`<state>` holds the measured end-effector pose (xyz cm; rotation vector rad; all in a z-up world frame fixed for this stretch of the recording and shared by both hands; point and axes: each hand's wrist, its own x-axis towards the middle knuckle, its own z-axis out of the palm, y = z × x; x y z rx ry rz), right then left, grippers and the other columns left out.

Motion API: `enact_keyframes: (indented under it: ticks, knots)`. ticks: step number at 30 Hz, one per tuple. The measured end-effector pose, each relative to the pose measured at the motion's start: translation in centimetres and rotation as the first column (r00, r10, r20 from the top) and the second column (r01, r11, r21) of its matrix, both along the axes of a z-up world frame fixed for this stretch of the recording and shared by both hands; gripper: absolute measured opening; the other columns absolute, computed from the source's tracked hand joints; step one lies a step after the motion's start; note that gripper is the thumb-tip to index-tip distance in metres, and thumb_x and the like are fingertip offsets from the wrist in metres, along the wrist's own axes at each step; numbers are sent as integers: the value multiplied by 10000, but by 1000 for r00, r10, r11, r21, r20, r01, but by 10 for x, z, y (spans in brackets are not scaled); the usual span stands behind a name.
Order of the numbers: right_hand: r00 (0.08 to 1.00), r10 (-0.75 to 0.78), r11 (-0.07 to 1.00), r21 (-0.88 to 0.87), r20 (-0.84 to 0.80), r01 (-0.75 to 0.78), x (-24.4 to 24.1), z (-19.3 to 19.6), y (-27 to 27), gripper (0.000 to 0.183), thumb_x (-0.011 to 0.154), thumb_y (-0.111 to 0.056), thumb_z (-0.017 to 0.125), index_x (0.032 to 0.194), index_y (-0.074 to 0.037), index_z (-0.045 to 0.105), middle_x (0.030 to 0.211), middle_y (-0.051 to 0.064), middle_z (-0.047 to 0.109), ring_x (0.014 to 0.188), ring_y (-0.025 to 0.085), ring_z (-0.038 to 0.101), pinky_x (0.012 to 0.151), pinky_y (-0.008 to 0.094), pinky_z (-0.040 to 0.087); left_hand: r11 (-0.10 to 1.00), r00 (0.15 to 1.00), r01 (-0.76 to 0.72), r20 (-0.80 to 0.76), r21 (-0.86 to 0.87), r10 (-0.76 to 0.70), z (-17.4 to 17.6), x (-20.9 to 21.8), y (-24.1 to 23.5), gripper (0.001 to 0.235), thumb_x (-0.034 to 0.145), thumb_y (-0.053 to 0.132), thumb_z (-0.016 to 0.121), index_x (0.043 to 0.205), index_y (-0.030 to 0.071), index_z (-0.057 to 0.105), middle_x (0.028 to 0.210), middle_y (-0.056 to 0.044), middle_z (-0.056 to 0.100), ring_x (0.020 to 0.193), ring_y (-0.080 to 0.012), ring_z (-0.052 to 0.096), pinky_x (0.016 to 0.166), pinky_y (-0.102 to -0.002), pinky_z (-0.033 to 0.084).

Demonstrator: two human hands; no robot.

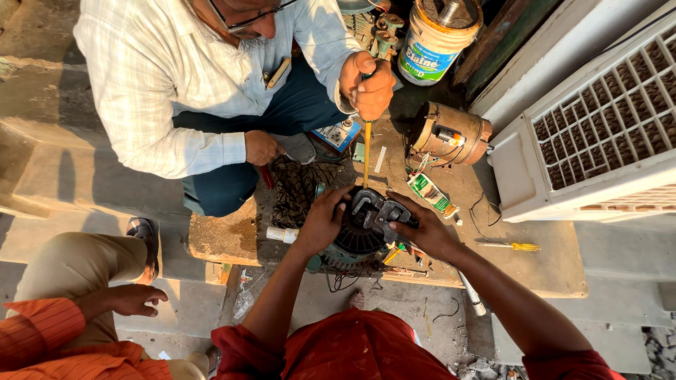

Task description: The person uses a hammer to tap a fan impeller onto a motor shaft, then secures it with a nut. Another person assists by using a screwdriver to hold the impeller in place while the nut is tightened with a pipe wrench.

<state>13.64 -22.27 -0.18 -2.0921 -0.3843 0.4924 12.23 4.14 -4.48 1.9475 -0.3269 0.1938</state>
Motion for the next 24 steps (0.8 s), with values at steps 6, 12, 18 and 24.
enact_keyframes:
  ticks: [6, 12, 18, 24]
  knots:
    - [967, -231, 970, 59, -104, 238, -26, -3, 16, 695, 947, -169, 692, 1581, -187, 408, 1075, 141, 731, 755, 157, 627, 669, 333, 532, 983, 962, 142, -220, -113, -164, 0, 8, 13, 474, 1012, -6, 505, 1462, 136, 465, 1369, -156, 552, 1244, -319, 611, 996, -452, 508]
    - [858, -442, 885, 29, -262, 465, -54, 25, 46, 699, 937, -169, 670, 1570, -219, 379, 760, 138, 699, 416, 163, 582, 350, 340, 437, 979, 987, 111, 93, 169, -128, -16, 12, 22, 597, 919, 76, 680, 1466, 95, 442, 1364, -210, 483, 1261, -428, 487, 1028, -539, 440]
    - [761, -589, 779, 58, -271, 624, -79, 26, 77, 699, 947, -164, 655, 1579, -212, 360, 720, 156, 675, 406, 179, 566, 341, 347, 427, 961, 983, 31, 168, 275, -80, -46, 20, 22, 508, 938, 130, 721, 1412, 135, 538, 1386, -137, 543, 1287, -373, 438, 1038, -551, 386]
    - [687, -685, 638, 257, -242, 726, -103, 16, 113, 661, 965, -119, 632, 1556, -149, 337, 889, 134, 697, 462, 171, 588, 336, 335, 425, 955, 979, 53, 175, 291, -108, -52, 27, 20, 500, 947, 143, 712, 1421, 159, 553, 1341, -101, 586, 1233, -352, 454, 1049, -532, 397]
